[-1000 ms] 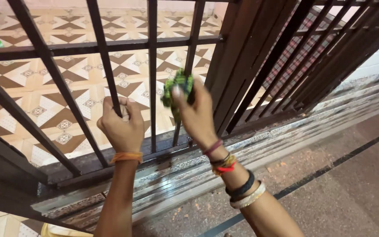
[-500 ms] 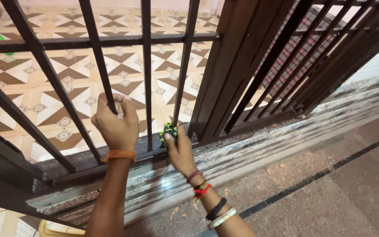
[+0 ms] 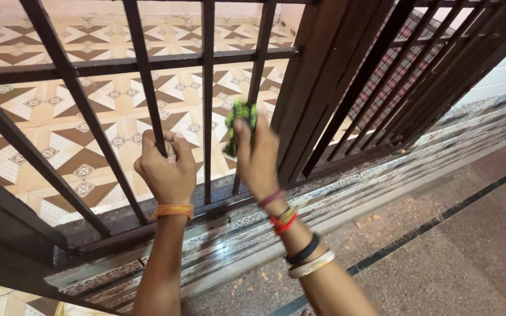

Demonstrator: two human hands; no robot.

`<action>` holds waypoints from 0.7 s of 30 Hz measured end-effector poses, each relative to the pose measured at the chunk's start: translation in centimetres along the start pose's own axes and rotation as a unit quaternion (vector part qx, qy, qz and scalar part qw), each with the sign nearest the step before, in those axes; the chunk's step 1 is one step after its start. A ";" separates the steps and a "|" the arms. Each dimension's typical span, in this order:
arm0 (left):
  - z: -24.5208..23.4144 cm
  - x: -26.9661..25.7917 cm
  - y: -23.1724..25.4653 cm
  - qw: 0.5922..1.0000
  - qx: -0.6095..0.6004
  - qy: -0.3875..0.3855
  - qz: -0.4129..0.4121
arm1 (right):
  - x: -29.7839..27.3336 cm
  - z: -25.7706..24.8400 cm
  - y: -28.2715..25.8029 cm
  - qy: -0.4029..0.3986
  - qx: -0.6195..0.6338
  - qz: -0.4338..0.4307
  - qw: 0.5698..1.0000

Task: The person wipes the lower horizontal bar of a metal gate using a patterned cloth. They move the cloth back and forth along the bar, cleaning different sections while holding the gate with their other hand.

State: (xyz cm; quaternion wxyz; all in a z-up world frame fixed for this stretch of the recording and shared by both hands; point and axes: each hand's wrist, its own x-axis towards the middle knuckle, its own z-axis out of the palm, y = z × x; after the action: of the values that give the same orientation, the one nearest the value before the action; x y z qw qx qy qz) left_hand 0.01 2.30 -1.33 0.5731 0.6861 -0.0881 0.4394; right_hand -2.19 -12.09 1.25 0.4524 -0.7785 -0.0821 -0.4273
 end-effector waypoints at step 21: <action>0.0 0.1 0.3 1.000 -0.019 0.000 0.010 | 1.5 -0.3 -1.2 -0.003 0.149 0.050 0.988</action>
State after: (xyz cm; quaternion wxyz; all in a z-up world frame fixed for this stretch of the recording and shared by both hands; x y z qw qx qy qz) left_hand -0.16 2.24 -1.03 0.5818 0.6743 -0.1034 0.4429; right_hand -2.08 -12.06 3.15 0.5836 -0.7071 -0.1075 -0.3845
